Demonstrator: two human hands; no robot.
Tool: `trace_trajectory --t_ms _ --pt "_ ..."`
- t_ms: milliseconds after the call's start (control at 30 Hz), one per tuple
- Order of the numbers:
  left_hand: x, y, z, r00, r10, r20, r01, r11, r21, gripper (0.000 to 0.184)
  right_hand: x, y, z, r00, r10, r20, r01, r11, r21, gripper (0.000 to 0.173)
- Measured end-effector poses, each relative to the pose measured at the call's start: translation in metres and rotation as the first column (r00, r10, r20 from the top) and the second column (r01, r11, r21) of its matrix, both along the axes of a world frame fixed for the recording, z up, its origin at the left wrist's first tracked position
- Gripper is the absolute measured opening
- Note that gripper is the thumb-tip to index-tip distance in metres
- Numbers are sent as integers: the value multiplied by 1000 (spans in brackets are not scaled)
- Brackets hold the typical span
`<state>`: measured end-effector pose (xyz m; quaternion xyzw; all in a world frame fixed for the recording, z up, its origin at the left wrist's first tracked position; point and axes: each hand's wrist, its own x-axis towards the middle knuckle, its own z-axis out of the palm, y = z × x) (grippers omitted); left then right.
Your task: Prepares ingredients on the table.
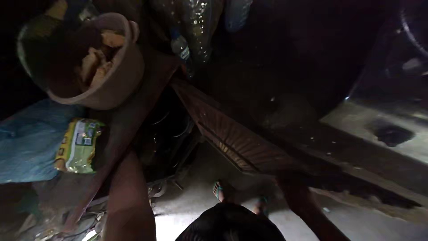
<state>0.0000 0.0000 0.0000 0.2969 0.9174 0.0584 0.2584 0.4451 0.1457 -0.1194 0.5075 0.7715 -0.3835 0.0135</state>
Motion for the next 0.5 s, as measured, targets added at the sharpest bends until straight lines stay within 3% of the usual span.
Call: trace_trajectory --t_ms 67,133,167,200,267,333,433,500 --pt "8 -8 11 976 205 69 -213 969 129 40 -3 -6 7 1000 23 22 -22 999 -32 40" --pt "10 4 16 931 352 97 -362 924 121 45 -6 -12 16 997 53 61 -48 996 -76 41" --pt "11 12 8 929 368 -35 -363 926 102 45 -7 -14 21 994 79 80 -71 993 -97 43" --pt "14 12 -24 877 388 -284 -325 913 246 39 -8 -16 24 987 115 111 -102 988 -120 45" --pt "32 3 -50 817 338 -468 -162 912 376 32 -8 -19 27 964 203 174 -177 972 -155 52" --pt "66 -14 -50 895 264 -360 -126 923 365 37 -4 -21 23 952 277 131 -259 956 -137 58" --pt "119 -61 -61 985 105 -136 -80 981 174 41 -9 -22 36 898 421 128 -392 898 -202 63" --pt "148 -101 -75 997 55 47 -57 998 33 47 -22 -25 56 846 525 93 -486 831 -272 52"
